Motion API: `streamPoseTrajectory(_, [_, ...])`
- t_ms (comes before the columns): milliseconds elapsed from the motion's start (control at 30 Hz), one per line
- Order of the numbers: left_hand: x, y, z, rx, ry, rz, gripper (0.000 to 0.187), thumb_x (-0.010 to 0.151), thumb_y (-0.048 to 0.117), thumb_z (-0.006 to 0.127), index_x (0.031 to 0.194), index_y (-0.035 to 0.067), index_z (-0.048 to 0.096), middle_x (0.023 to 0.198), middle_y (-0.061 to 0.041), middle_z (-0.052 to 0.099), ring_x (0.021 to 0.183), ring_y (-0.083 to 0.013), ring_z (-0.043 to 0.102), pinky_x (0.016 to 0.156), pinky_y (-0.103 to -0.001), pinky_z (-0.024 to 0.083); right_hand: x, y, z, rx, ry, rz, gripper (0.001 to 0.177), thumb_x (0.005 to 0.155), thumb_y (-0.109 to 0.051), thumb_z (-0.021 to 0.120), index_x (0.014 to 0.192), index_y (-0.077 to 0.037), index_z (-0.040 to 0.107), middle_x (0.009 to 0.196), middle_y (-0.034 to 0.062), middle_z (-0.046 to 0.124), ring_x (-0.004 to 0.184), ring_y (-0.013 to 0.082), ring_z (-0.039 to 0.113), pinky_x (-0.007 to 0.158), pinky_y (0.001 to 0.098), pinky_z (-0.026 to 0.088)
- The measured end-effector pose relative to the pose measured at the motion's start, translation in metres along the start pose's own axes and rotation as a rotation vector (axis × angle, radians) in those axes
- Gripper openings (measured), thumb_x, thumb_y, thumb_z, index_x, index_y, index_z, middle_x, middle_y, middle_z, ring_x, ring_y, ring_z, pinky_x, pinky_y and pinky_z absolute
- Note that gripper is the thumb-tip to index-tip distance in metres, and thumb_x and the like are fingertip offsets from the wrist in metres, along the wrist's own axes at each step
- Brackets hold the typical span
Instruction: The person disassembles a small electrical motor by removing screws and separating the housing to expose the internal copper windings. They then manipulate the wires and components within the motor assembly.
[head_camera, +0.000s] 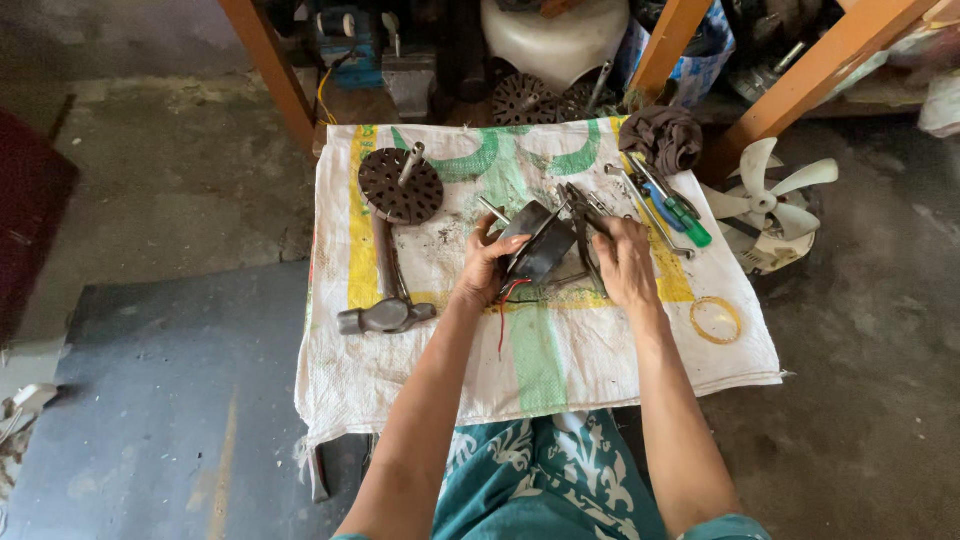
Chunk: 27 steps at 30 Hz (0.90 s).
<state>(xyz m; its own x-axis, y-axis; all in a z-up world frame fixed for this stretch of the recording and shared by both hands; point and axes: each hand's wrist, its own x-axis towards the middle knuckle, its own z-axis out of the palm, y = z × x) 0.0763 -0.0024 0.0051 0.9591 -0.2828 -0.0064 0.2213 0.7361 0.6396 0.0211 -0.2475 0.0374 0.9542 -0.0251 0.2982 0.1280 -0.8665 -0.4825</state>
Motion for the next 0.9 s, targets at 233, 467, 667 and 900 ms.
streamPoseTrajectory(233, [-0.004, 0.009, 0.003, 0.067, -0.071, -0.064, 0.104, 0.065, 0.000, 0.079, 0.154, 0.000, 0.026, 0.121, -0.028, 0.062, 0.102, -0.0338, 0.070, 0.090, -0.046, 0.058, -0.006, -0.024, 0.004, -0.328, 0.037, 0.047, 0.061, 0.069, -0.033, 0.091, 0.117, -0.004, 0.068, 0.120, 0.0254, 0.051, 0.115, 0.0442, 0.050, 0.091, 0.0596, 0.044])
streamPoseTrajectory(467, [-0.006, 0.017, 0.009, 0.123, -0.104, -0.064, 0.109, 0.065, -0.007, 0.079, 0.156, 0.000, 0.020, 0.122, -0.031, 0.061, 0.104, -0.0358, 0.071, 0.093, -0.045, 0.057, 0.028, -0.011, 0.020, -0.346, -0.191, 0.211, 0.067, 0.069, -0.024, 0.089, 0.129, -0.009, 0.063, 0.109, 0.0198, 0.060, 0.105, 0.0392, 0.059, 0.085, 0.0519, 0.053])
streamPoseTrajectory(667, [-0.006, 0.013, 0.008, 0.131, -0.124, -0.054, 0.110, 0.065, -0.007, 0.079, 0.157, -0.001, 0.019, 0.123, -0.032, 0.061, 0.104, -0.0360, 0.071, 0.095, -0.043, 0.056, 0.052, 0.001, 0.009, -0.353, -0.312, 0.271, 0.044, 0.073, -0.017, 0.082, 0.113, -0.004, 0.071, 0.111, 0.0225, 0.067, 0.100, 0.0379, 0.068, 0.085, 0.0470, 0.057])
streamPoseTrajectory(900, [-0.008, 0.018, 0.010, 0.155, -0.101, -0.057, 0.113, 0.064, -0.005, 0.079, 0.157, 0.001, 0.015, 0.129, -0.034, 0.057, 0.104, -0.0375, 0.071, 0.096, -0.045, 0.056, 0.081, 0.003, -0.027, -0.129, -0.395, 0.424, 0.045, 0.077, -0.027, 0.072, 0.112, 0.002, 0.072, 0.109, 0.0239, 0.075, 0.100, 0.0362, 0.072, 0.088, 0.0456, 0.055])
